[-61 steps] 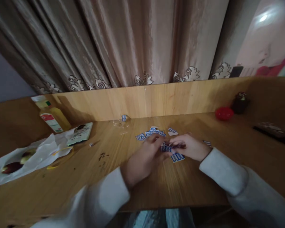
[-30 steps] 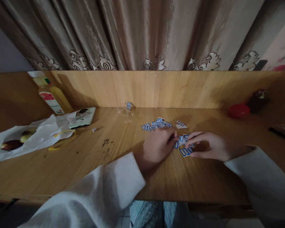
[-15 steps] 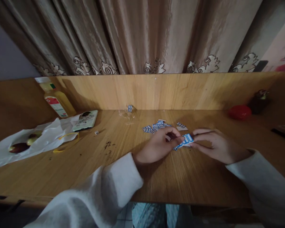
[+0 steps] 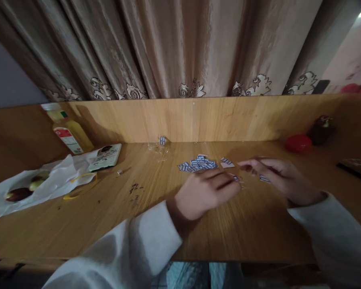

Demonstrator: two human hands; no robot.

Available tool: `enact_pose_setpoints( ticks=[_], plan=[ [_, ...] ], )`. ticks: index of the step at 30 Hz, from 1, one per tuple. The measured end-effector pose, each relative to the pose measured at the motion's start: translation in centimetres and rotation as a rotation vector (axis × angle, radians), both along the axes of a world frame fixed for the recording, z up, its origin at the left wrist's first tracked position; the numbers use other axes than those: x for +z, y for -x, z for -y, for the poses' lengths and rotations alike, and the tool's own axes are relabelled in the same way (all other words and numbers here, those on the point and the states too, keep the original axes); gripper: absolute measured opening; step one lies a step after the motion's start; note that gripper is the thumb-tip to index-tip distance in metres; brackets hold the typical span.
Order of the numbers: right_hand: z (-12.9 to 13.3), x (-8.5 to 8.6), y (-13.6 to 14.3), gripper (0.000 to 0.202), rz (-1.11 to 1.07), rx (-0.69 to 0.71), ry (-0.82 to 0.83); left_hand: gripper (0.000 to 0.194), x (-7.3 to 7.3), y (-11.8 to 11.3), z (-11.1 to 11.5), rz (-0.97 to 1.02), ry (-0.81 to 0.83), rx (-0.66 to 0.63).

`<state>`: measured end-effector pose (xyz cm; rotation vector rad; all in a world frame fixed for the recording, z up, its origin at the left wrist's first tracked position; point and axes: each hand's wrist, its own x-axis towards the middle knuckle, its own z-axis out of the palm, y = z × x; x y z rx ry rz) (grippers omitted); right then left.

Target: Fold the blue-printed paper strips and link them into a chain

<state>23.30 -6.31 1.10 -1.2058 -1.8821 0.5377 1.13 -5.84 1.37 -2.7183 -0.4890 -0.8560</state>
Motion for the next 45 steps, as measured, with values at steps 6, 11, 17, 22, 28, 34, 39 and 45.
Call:
enact_pose_setpoints(
  ticks=[6,11,17,22,28,34,39,45],
  plan=[
    [0.1,-0.4,-0.2,0.032,-0.247,0.248,0.359,0.01,0.4,0.0,1.3,-0.1,-0.471,-0.055],
    [0.4,-0.4,-0.3,0.032,-0.198,0.318,0.38,0.01,0.1,-0.3,1.8,-0.146,-0.529,-0.066],
    [-0.1,-0.3,-1.1,0.024,-0.197,0.226,0.287,0.008,0.7,0.0,1.4,-0.063,-0.366,-0.039],
    [-0.5,-0.5,-1.5,0.026,-0.2,0.052,0.176,0.007,0.7,-0.8,0.7,0.381,0.228,0.063],
    [0.1,-1.0,0.5,0.024,-0.235,0.119,0.266,0.009,-1.4,-1.8,-0.4,0.341,0.678,-0.047],
    [0.5,-0.9,1.2,0.021,-0.219,0.183,0.324,0.02,-2.0,-1.3,-0.6,0.312,0.54,0.083],
    [0.2,-1.9,1.3,0.033,-0.159,0.176,0.377,0.019,-2.3,-1.1,-0.8,0.178,0.503,0.132],
    [0.1,-2.3,1.5,0.02,0.001,0.215,0.285,0.012,-2.5,-1.2,-0.5,0.019,0.471,0.21]
  ],
)
